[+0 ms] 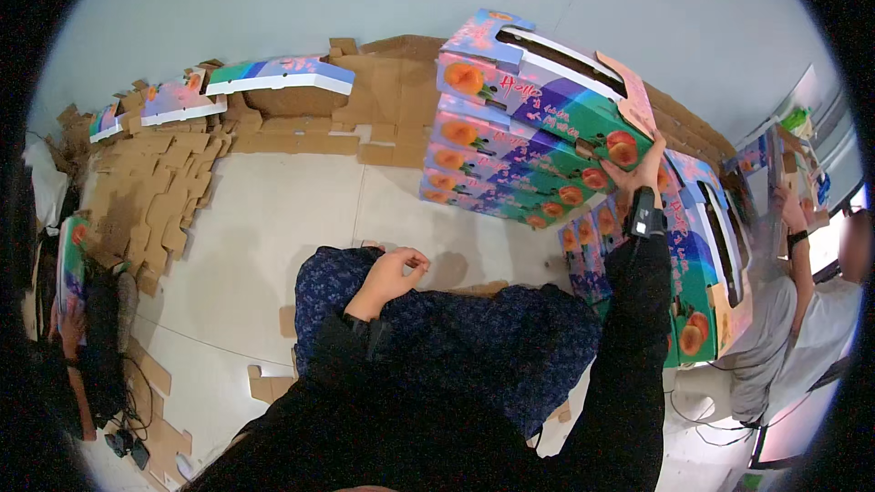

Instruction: Assemble and fold printed cardboard gift boxes in a factory setting.

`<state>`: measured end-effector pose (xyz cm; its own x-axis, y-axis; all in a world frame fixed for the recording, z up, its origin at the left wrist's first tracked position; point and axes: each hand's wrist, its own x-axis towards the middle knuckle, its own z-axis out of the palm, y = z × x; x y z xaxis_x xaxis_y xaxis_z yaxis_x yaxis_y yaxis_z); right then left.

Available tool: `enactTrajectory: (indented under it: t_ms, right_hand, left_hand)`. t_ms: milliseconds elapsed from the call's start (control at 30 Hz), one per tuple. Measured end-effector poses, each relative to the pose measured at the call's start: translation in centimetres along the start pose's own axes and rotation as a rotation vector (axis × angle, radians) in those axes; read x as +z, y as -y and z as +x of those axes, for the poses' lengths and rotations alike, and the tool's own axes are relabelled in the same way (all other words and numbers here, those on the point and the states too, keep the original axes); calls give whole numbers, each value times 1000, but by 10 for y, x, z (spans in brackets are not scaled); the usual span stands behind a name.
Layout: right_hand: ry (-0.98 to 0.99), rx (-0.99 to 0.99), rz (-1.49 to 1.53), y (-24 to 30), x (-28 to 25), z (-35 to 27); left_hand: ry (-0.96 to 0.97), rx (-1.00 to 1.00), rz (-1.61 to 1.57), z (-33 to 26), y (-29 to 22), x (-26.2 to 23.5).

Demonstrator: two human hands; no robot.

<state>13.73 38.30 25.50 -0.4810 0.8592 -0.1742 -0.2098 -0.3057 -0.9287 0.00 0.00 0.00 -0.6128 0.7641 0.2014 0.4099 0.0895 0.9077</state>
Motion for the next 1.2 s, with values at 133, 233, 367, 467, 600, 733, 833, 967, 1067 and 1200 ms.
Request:
enactTrajectory:
  t_ms: [133, 233, 367, 467, 600, 733, 833, 967, 1067, 1200]
  right_hand:
    - [-195, -30, 114, -2, 12, 6]
    - [-330, -3, 147, 3, 25, 5]
    - [-401, -58, 201, 0, 33, 3]
    - [-101, -187, 254, 3, 7, 15]
    - [-87, -851, -148, -19, 26, -13]
    - [-121, -1711, -1365, -43, 114, -72]
    - [-77, -1654, -1419, -51, 134, -7]
    - [47, -1118, -1857, -31, 138, 36]
    - [221, -874, -1771, -24, 142, 37]
    - [291, -1033, -1652, -22, 129, 31]
  left_hand:
    - [35, 35, 102, 6, 6, -6]
    - [62, 18, 107, 1, 3, 4]
    - [97, 7, 152, -1, -3, -4]
    - [127, 19, 177, -2, -6, -1]
    - [133, 27, 180, -1, -3, -1]
    - [85, -2, 160, -2, 5, 2]
    - [98, -5, 180, 0, 4, 1]
    - [157, -43, 206, -1, -2, -2]
    - [136, -42, 224, -5, -1, -3]
    - [141, -15, 245, -1, -1, 0]
